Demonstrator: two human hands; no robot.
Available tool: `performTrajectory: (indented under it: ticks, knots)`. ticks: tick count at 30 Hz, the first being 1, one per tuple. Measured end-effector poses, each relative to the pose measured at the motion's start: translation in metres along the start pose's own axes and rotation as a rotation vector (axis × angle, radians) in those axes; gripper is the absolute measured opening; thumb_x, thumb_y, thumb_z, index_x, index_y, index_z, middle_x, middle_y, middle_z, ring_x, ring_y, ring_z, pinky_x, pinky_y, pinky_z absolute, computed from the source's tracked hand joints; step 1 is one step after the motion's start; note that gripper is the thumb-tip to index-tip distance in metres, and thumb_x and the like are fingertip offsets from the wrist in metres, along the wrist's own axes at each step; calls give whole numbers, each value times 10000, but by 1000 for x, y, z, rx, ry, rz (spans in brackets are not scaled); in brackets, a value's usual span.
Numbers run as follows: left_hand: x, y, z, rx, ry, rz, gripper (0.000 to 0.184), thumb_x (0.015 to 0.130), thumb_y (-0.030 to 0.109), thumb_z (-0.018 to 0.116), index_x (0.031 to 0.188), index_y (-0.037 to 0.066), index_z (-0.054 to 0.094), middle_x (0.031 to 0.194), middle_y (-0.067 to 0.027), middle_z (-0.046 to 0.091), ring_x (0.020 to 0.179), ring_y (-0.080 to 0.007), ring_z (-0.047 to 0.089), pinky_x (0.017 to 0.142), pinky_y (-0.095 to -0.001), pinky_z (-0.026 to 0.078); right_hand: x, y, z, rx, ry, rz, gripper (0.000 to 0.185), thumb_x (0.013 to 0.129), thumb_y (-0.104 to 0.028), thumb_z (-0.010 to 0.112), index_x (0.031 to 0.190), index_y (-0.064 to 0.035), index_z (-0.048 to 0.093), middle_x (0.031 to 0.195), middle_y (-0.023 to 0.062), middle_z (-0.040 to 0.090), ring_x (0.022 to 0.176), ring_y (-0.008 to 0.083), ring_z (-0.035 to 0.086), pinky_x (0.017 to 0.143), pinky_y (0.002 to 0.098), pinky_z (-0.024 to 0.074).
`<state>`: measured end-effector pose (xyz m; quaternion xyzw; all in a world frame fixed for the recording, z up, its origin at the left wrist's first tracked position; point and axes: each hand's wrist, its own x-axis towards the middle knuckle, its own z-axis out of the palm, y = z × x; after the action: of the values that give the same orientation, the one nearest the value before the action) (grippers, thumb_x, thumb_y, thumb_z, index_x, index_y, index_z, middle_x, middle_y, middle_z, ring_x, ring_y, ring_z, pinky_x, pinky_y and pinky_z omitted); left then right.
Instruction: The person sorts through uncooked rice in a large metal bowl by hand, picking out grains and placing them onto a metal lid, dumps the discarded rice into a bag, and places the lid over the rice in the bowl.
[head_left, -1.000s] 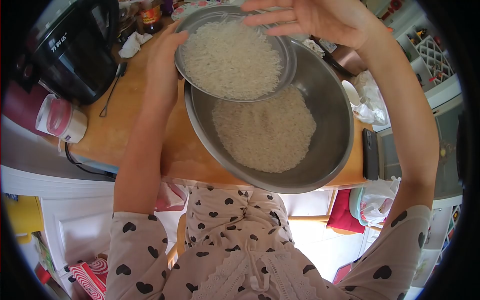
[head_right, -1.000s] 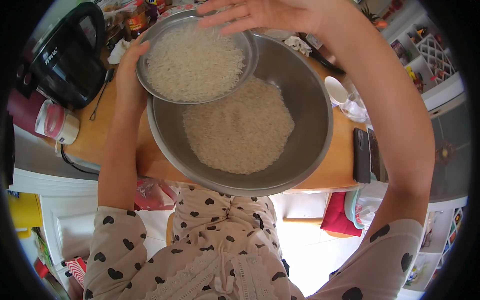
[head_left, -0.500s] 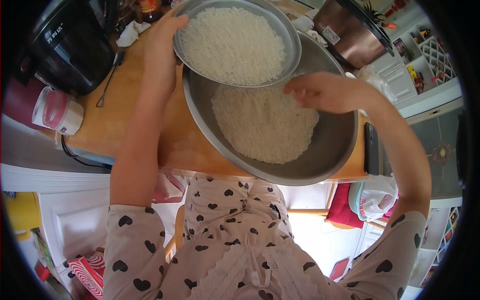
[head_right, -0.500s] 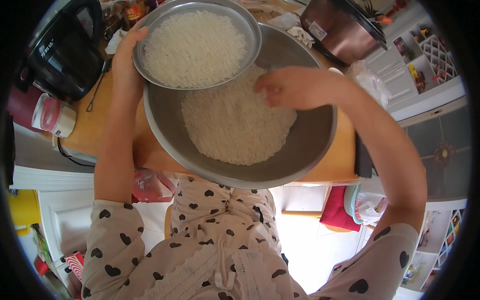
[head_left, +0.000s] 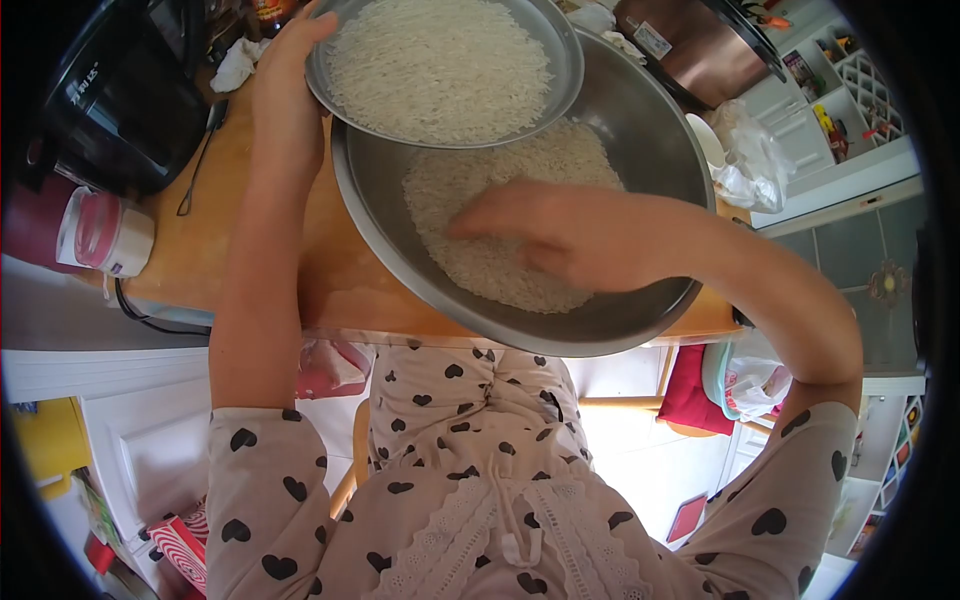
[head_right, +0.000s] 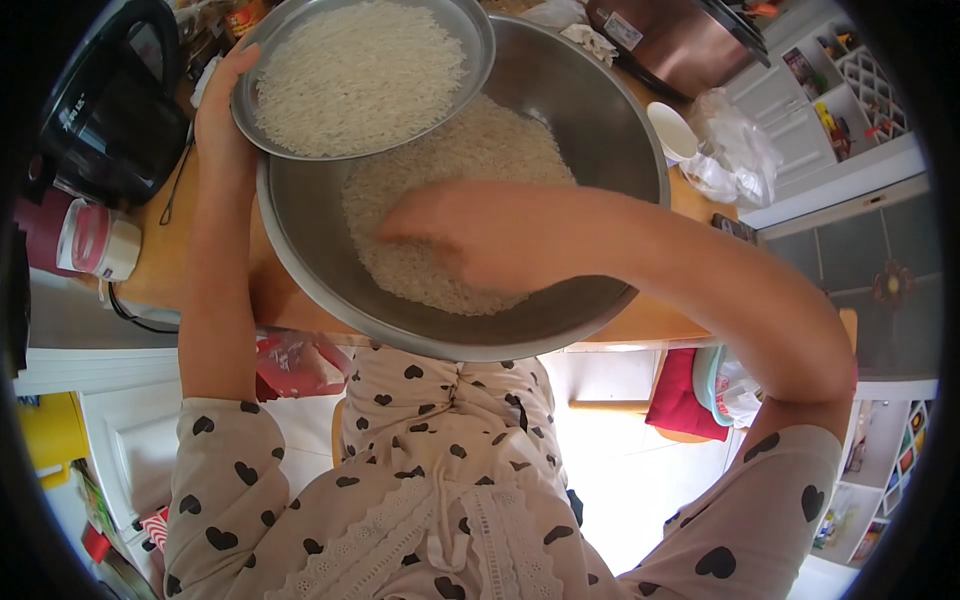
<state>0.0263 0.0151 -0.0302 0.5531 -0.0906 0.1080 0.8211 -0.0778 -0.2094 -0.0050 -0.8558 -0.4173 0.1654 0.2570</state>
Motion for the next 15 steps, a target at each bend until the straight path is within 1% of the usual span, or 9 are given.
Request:
performTrajectory:
  ticks: [3, 6, 9, 12, 15]
  knots:
    - [0, -2, -3, 20, 14, -16, 470, 857, 264, 528, 1245, 0, 511, 1150, -76, 575, 1038, -163, 545, 902, -266, 396, -5, -4, -6, 53, -163, -56, 266, 877, -88, 455, 1097, -30, 592, 1185, 125, 541, 1140, 255, 483, 965, 380, 385]
    - [1, -2, -3, -5, 1, -12, 469, 854, 274, 535, 1235, 3, 518, 1136, -77, 580, 1028, -164, 549, 899, -265, 397, -21, -6, -36, 111, -401, 53, 278, 872, -89, 473, 1126, -49, 579, 1103, 141, 580, 1079, 271, 529, 934, 369, 408]
    - [1, -3, -4, -2, 17, -10, 469, 851, 274, 542, 1234, 5, 520, 1136, -77, 580, 1030, -163, 549, 899, -264, 398, -32, -1, -52, 28, -276, 344, 231, 876, -151, 495, 1063, -54, 589, 982, 151, 620, 981, 290, 578, 863, 373, 440]
    - [-1, -1, -1, -18, 31, -27, 477, 847, 272, 551, 1240, 4, 515, 1141, -76, 577, 1034, -163, 547, 900, -263, 396, -41, 13, -48, -181, -276, 669, 242, 878, -235, 504, 1009, -42, 568, 876, 157, 631, 894, 309, 601, 800, 390, 455]
    - [0, -1, -2, -31, 40, -36, 492, 840, 274, 561, 1244, -2, 510, 1142, -77, 575, 1035, -166, 546, 901, -262, 393, -41, 12, -33, -140, -200, 730, 288, 881, -299, 498, 996, -38, 539, 909, 168, 619, 896, 313, 595, 783, 407, 448]
